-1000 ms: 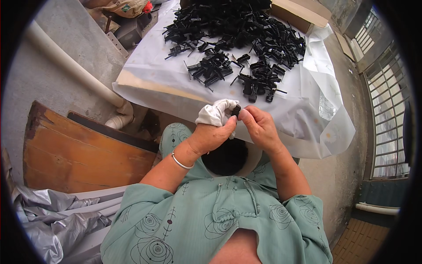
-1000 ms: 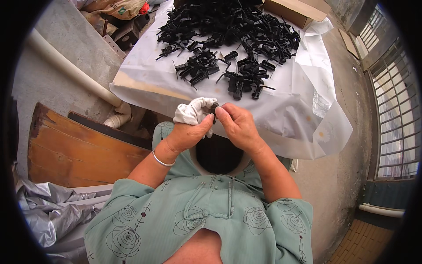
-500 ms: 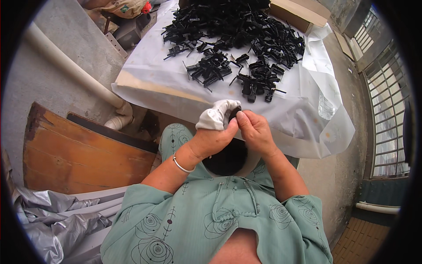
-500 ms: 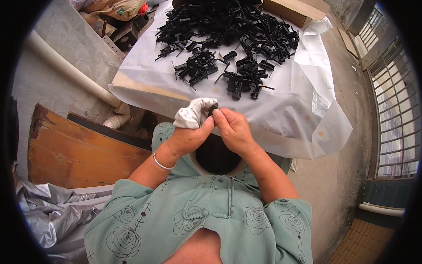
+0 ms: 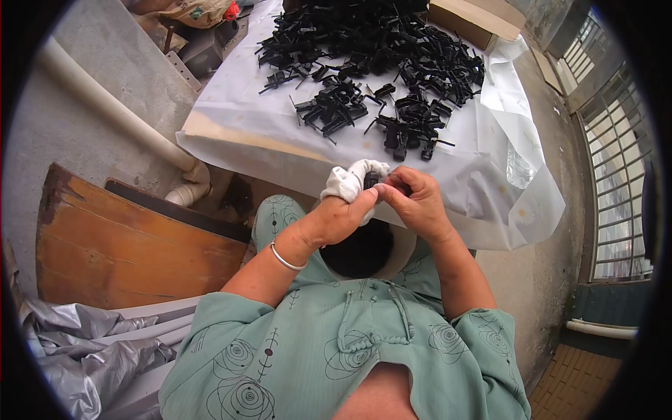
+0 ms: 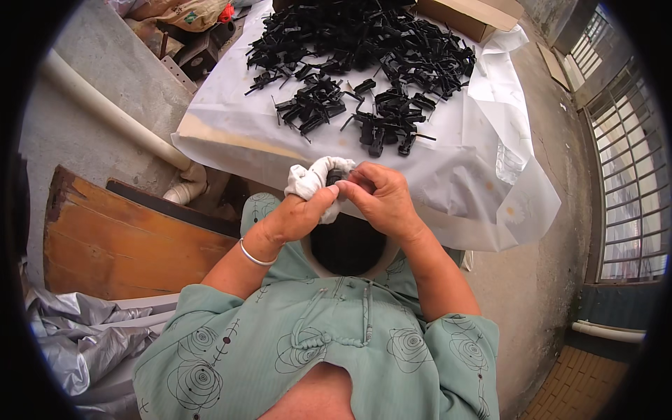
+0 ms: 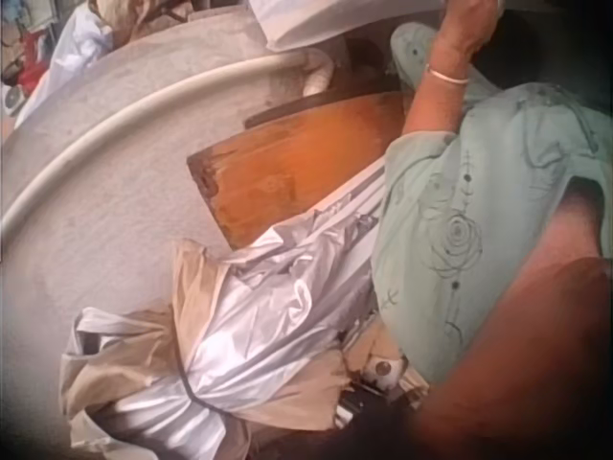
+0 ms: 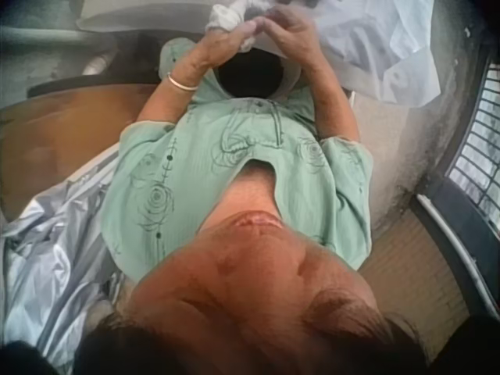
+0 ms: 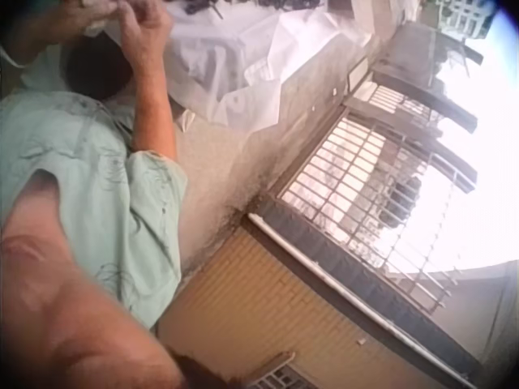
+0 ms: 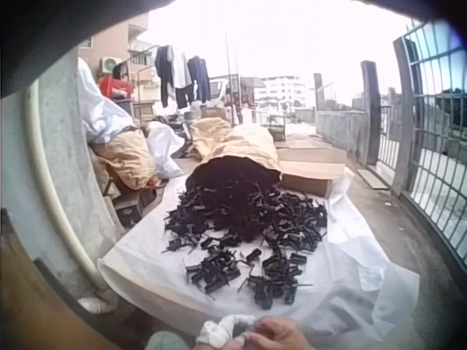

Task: Cleaning small black plastic components by wiping them with a white cloth at a workstation.

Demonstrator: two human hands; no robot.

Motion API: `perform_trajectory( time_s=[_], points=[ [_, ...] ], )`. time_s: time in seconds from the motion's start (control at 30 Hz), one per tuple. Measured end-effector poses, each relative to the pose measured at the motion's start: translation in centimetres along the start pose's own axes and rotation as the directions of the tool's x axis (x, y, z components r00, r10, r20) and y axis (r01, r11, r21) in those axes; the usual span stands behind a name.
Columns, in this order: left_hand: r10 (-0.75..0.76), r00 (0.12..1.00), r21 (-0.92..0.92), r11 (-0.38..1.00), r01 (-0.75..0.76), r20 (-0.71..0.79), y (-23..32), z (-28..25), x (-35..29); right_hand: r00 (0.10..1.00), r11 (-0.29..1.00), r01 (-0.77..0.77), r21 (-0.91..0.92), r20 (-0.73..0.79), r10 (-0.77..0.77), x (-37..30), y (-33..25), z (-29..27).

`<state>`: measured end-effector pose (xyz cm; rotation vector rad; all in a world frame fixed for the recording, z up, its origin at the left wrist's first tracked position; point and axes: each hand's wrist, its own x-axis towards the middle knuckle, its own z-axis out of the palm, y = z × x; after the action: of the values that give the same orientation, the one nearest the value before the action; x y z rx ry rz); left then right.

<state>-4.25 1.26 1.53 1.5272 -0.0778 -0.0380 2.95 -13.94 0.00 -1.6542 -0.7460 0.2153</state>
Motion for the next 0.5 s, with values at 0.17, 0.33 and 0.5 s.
perform_trajectory(
  time_s=[0.17,0.33,0.5],
  points=[
    [0.048,0.998,0.076,0.996,-0.045,-0.037,-0.9,-0.2,0.4,0.997,0.999,-0.023,-0.035,0.074,0.026,0.0,-0.1,0.1],
    [0.485,0.874,0.548,0.736,-0.397,-0.019,-2.4,0.2,1.0,0.995,0.979,0.084,-0.188,0.062,-0.073,0.0,0.0,0.9],
    [0.099,0.994,0.483,0.873,-0.061,-0.054,0.0,-0.1,0.2,0.993,0.990,-0.012,-0.141,0.115,0.029,0.5,0.3,0.1]
  ],
)
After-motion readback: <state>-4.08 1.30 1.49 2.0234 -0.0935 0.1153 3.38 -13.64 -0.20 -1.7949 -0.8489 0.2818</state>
